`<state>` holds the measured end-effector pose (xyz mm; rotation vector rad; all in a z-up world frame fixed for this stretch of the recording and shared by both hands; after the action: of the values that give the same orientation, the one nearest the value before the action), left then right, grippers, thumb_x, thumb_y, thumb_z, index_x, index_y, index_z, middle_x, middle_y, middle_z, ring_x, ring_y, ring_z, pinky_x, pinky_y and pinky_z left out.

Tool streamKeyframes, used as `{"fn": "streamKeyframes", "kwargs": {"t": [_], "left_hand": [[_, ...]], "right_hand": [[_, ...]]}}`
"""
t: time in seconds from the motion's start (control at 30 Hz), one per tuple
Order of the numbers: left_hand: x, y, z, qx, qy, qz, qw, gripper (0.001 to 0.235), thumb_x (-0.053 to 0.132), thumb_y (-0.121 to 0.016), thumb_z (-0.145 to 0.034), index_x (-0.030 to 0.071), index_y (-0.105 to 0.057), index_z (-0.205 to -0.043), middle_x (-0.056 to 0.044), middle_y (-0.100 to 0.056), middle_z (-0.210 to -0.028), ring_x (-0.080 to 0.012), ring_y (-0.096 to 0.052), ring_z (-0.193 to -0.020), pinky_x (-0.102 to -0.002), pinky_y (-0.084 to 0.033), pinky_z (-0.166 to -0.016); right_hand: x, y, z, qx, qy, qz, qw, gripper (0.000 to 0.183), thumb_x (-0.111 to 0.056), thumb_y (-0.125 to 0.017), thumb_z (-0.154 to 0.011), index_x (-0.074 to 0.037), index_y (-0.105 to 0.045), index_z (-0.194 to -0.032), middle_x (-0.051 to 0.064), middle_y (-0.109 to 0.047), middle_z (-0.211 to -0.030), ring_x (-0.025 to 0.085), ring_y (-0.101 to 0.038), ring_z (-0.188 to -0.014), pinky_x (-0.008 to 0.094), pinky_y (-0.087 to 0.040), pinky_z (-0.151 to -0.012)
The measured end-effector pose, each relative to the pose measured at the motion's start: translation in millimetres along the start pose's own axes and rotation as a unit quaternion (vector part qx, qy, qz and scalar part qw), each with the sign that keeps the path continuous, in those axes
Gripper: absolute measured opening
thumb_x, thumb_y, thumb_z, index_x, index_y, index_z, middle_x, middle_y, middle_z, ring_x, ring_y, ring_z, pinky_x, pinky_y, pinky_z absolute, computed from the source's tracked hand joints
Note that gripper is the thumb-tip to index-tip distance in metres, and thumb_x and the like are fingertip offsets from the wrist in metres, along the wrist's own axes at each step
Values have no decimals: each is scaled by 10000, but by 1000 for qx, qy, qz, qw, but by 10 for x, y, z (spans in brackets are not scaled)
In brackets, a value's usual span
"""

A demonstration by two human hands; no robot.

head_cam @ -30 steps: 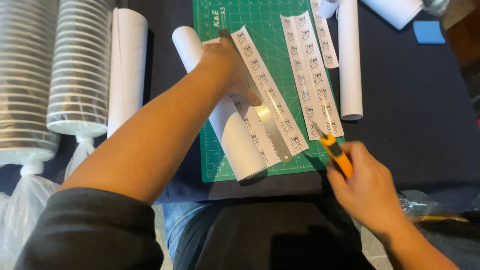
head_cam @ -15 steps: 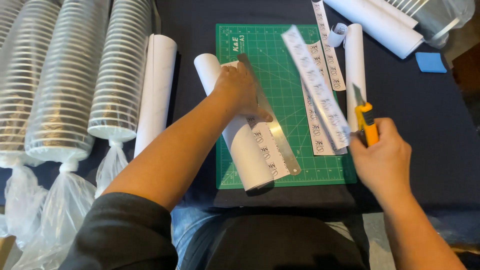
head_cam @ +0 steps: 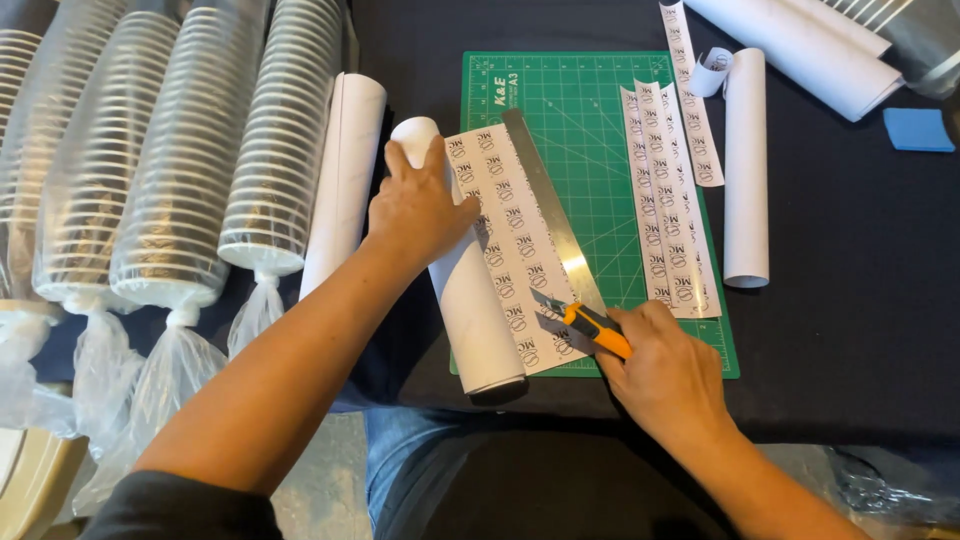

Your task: The person is precisely cutting strips of printed paper from a roll using a rotary cutter and a metal ruler on a cutting mat.

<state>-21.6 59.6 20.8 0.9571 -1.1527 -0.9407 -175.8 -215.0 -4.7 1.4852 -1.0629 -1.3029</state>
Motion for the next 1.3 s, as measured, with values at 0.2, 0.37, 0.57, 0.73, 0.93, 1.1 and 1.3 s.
{"fn": "streamKeyframes", "kwargs": {"t": [0.2, 0.37, 0.57, 0.73, 0.93, 1.1, 1.3], "left_hand": [[-61, -20, 1, 2, 7, 140, 990, 926, 280, -717, -831, 222, -312, -1662, -282, -335, -1499, -598, -626, -1177, -651, -544, -981], [133, -14, -28, 22, 5, 239, 971, 878, 227, -679, -860, 160, -319, -1658, -318, -351, -1509, -610, -544, -1298, -650, -494, -1062], [343, 52, 127, 23, -2, 252, 967, 852, 203, -634, -876, 131, -303, -1657, -340, -333, -1508, -621, -552, -1281, -670, -509, -1038], [370, -136, 56, 20, -32, 13, 999, 760, 361, -595, -896, 81, -440, -1585, -253, -415, -1375, -517, -685, -1091, -606, -589, -880], [637, -101, -4, 73, -169, -271, 945, 550, 414, -592, -910, 27, -721, -1280, -224, -490, -1524, -442, -384, -1452, -585, -267, -1146], [796, -312, -194, 89, -356, -231, 901, 217, 119, -556, -774, 89, -767, -811, -70, -681, -658, -269, -726, -680, -429, -553, -807], [668, -584, -583, 116, -235, -237, 935, 447, 518, -624, -857, 115, -782, -966, -77, -744, -859, -296, -768, -860, -466, -486, -786]], "right_hand": [[35, -24, -58, -4, 11, -1, 1000, 429, -438, -721, -855, -238, -734, -1234, 0, -663, -1025, 355, -757, -838, 483, -631, -683], [79, 147, -296, -56, -30, 12, 998, 476, -391, -691, -889, -180, -716, -1315, 34, -664, -1088, 394, -764, -891, 504, -617, -741], [189, 155, -443, -72, -47, 7, 996, 466, -352, -677, -905, -159, -719, -1328, 56, -665, -1121, 405, -765, -909, 501, -613, -757], [65, 214, -334, -85, -28, -1, 996, 460, -340, -649, -917, -154, -720, -1331, 63, -666, -1109, 410, -768, -873, 503, -616, -736], [-13, 180, -216, -75, 0, -7, 997, 437, -335, -640, -919, -173, -719, -1317, 74, -671, -1076, 423, -765, -851, 534, -630, -731], [14, 162, -205, -63, 7, -26, 998, 434, -301, -638, -909, -190, -722, -1319, 65, -663, -1044, 413, -765, -825, 517, -631, -680], [39, 127, -199, -62, 12, -27, 998, 437, -334, -640, -898, -232, -713, -1317, 21, -646, -1065, 395, -766, -829, 530, -633, -677]]}}
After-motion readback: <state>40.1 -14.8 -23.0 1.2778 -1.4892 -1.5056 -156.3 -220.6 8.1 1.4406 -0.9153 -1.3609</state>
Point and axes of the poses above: each hand's wrist, its own z-axis away from the middle knuckle, its own y-axis out of the back of the hand, x = y × z, the point moved 5 cm from there along -z, towards the middle knuckle
